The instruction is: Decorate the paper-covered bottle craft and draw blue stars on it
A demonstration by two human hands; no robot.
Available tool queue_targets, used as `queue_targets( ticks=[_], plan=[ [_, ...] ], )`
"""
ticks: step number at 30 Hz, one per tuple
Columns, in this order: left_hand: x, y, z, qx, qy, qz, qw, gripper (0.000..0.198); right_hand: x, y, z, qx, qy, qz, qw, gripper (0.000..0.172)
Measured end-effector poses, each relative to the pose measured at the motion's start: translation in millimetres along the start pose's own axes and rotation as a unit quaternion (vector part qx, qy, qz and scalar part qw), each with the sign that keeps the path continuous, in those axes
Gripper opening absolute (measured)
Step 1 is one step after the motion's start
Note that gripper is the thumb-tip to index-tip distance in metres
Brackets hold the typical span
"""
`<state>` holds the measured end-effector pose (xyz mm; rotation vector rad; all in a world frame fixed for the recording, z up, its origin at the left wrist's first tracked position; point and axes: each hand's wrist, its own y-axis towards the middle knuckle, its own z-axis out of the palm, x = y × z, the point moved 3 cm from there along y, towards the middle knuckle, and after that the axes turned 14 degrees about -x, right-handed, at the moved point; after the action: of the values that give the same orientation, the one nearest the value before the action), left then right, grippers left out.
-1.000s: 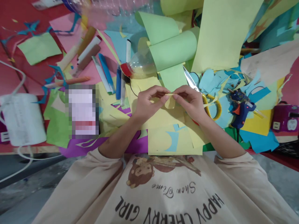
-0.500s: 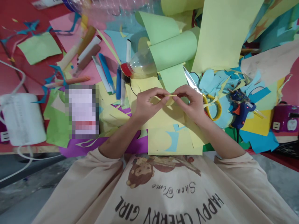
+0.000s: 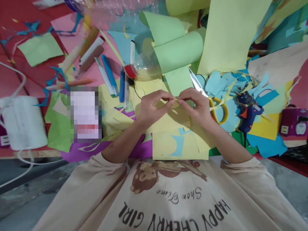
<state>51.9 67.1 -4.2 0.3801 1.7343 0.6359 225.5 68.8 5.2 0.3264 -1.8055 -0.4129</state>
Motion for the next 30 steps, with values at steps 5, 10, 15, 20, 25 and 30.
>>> queue_targets(
  ticks=[5, 10, 15, 20, 25, 30],
  plan=[
    [-1.2, -0.3, 0.5, 0.01, -0.001, 0.013, 1.0, 0.004, 0.4, -0.6, -0.4, -0.004, 0.009, -0.029, 1.0, 0.015],
    [0.7, -0.5, 1.0, -0.001, -0.01, -0.016, 1.0, 0.007, 1.8, 0.6, -1.0, -0.005, 0.016, -0.012, 1.0, 0.013],
    [2.7, -0.7, -2.1, -0.016, -0.014, -0.034, 0.999, 0.009, 0.6, 0.2, -2.2, -0.008, 0.041, 0.029, 0.999, 0.01],
    [2.0, -1.4, -3.1, -0.021, 0.005, -0.013, 1.0, 0.01, -2.6, -1.3, -1.5, -0.011, 0.046, 0.026, 0.999, 0.017],
    [1.8, -1.8, -1.5, -0.014, 0.04, 0.011, 0.999, 0.017, -2.3, -0.6, -0.3, 0.0, 0.017, 0.025, 1.0, 0.025],
    [1.1, -2.3, -0.9, 0.0, 0.023, 0.02, 1.0, 0.013, -0.7, 0.2, -0.6, -0.002, -0.001, 0.005, 1.0, 0.026]
  ],
)
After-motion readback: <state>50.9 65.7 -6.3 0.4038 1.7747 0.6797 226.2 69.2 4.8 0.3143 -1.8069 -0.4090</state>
